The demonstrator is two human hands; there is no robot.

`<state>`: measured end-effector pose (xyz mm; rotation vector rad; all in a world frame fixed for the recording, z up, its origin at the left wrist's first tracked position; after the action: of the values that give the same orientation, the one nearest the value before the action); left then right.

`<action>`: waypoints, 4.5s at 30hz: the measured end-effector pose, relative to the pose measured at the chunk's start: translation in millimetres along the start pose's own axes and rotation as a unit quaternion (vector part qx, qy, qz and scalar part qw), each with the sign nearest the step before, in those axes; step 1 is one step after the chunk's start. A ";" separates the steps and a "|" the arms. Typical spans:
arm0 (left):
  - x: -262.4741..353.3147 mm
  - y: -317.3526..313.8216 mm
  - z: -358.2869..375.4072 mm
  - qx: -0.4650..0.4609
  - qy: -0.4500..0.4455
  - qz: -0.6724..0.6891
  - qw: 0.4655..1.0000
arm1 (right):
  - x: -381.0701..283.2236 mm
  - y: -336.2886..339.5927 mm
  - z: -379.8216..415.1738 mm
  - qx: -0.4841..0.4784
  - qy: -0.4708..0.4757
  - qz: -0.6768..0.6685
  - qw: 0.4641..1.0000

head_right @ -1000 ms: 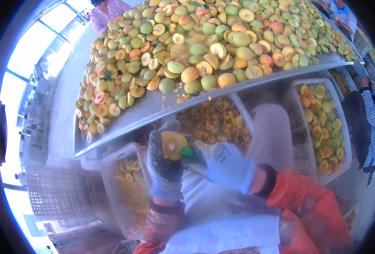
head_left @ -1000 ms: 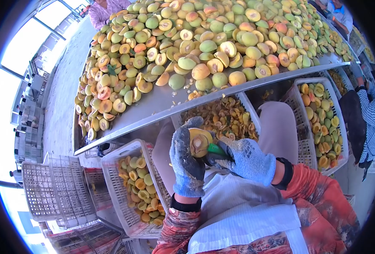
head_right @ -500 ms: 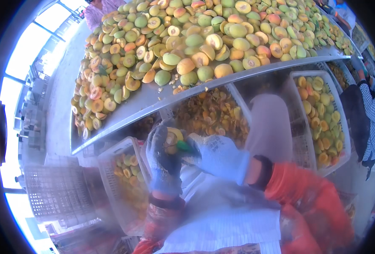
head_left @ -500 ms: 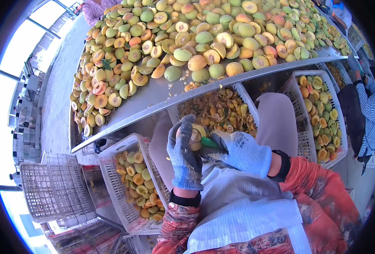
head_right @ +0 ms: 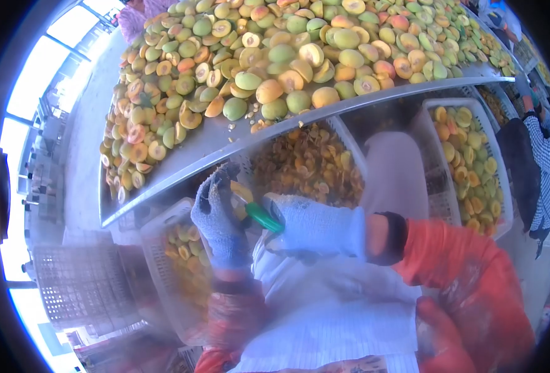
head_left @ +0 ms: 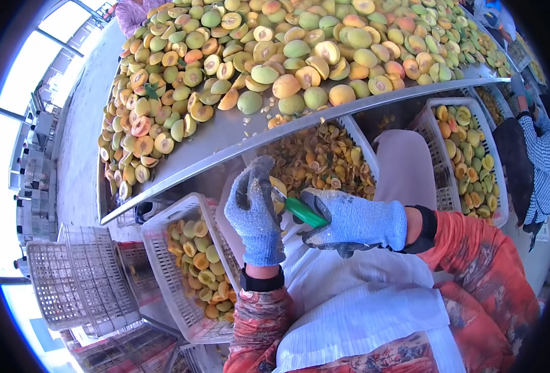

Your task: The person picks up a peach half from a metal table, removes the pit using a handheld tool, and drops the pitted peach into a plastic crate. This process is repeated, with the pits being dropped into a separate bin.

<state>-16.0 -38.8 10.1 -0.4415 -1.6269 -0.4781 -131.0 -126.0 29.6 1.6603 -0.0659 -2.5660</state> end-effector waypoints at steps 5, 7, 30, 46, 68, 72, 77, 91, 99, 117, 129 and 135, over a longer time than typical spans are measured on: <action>-7.9 0.9 -8.5 -0.015 0.012 0.001 1.000 | 11.3 -9.7 -8.9 -0.087 -0.036 -0.199 0.975; -5.2 2.4 -5.8 0.018 -0.074 -0.047 0.996 | 14.3 -11.6 -7.8 -0.096 -0.032 -0.246 0.964; -12.2 -27.7 -30.9 -0.206 0.054 0.090 0.973 | 48.4 -3.0 -11.7 -0.178 0.077 -0.434 0.880; -43.6 -44.4 -16.5 -0.144 0.369 0.487 0.778 | 68.3 29.9 -16.4 0.275 0.130 -0.037 0.952; -48.1 -30.8 -21.4 -0.118 0.281 0.524 0.795 | 37.0 -9.3 -7.3 0.308 0.091 0.460 0.828; -42.5 -28.6 -13.8 -0.154 0.263 0.523 0.796 | 42.5 -17.5 -4.7 0.293 0.133 0.535 0.781; -39.1 -27.3 -15.6 -0.063 0.249 0.436 0.863 | 40.8 -25.9 -7.0 0.279 0.185 0.481 0.811; -61.3 176.9 -26.4 -0.044 0.208 -0.342 0.915 | 88.3 58.8 -8.6 0.248 0.084 0.220 0.940; -37.8 -23.6 -159.0 -0.077 0.032 -0.334 0.939 | 92.5 85.4 1.3 0.346 0.102 0.147 0.921; -48.4 -32.2 -121.4 -0.250 -0.019 -0.215 0.944 | 75.3 80.7 5.6 0.338 0.098 0.206 0.913; -7.3 -22.5 -18.7 -0.050 0.230 0.431 0.871 | 6.0 18.0 -9.8 0.364 0.176 0.358 0.842; -5.2 -20.4 -3.2 0.006 0.132 0.338 0.932 | 19.5 -6.6 -14.2 0.342 0.221 0.192 0.893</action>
<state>-23.9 -57.7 4.1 -0.8474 -1.1228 -0.0007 -126.3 -121.1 5.5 2.1120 -1.2441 -1.9068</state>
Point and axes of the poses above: each hand's wrist, its own z-axis away from the middle knuckle, its own y-axis out of the back of the hand, x = y × z, the point moved 4 cm from there along -z, towards the middle knuckle, and after that the axes turned 5 degrees about -x, right-handed, at the moved point
